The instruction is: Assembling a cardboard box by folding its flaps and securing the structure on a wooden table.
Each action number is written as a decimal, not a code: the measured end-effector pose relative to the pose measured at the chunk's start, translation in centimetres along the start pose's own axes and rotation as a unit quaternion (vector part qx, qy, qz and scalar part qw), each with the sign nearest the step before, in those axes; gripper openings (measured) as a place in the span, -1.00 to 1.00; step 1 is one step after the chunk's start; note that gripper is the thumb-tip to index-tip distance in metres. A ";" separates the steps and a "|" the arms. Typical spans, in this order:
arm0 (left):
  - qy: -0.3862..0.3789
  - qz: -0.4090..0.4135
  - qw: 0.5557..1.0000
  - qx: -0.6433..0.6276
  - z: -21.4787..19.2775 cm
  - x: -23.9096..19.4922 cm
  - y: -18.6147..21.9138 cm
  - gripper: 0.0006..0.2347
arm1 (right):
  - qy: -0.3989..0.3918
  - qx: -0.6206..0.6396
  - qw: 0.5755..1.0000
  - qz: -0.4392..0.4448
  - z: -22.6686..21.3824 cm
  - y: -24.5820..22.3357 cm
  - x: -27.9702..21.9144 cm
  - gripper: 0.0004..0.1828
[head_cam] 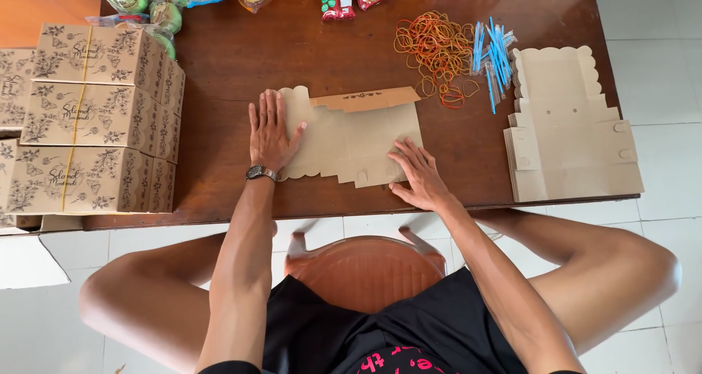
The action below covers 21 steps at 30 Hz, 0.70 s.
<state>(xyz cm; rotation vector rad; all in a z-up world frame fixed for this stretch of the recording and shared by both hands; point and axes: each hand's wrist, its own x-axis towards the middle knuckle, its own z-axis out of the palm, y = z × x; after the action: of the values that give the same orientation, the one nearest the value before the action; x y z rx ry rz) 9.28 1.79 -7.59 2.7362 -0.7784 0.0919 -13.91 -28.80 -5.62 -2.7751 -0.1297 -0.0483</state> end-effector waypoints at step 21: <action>0.231 0.022 0.971 0.060 2.6 -0.5 -1.2 -0.50 | -0.001 -0.005 1.000 -0.001 0.4 0.4 -0.1 -0.21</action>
<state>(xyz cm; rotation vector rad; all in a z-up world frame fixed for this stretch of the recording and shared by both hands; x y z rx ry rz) 9.43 2.21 -10.45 2.6419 -0.7113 0.7776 -13.92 -29.08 -6.14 -2.7841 -0.1327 -0.0470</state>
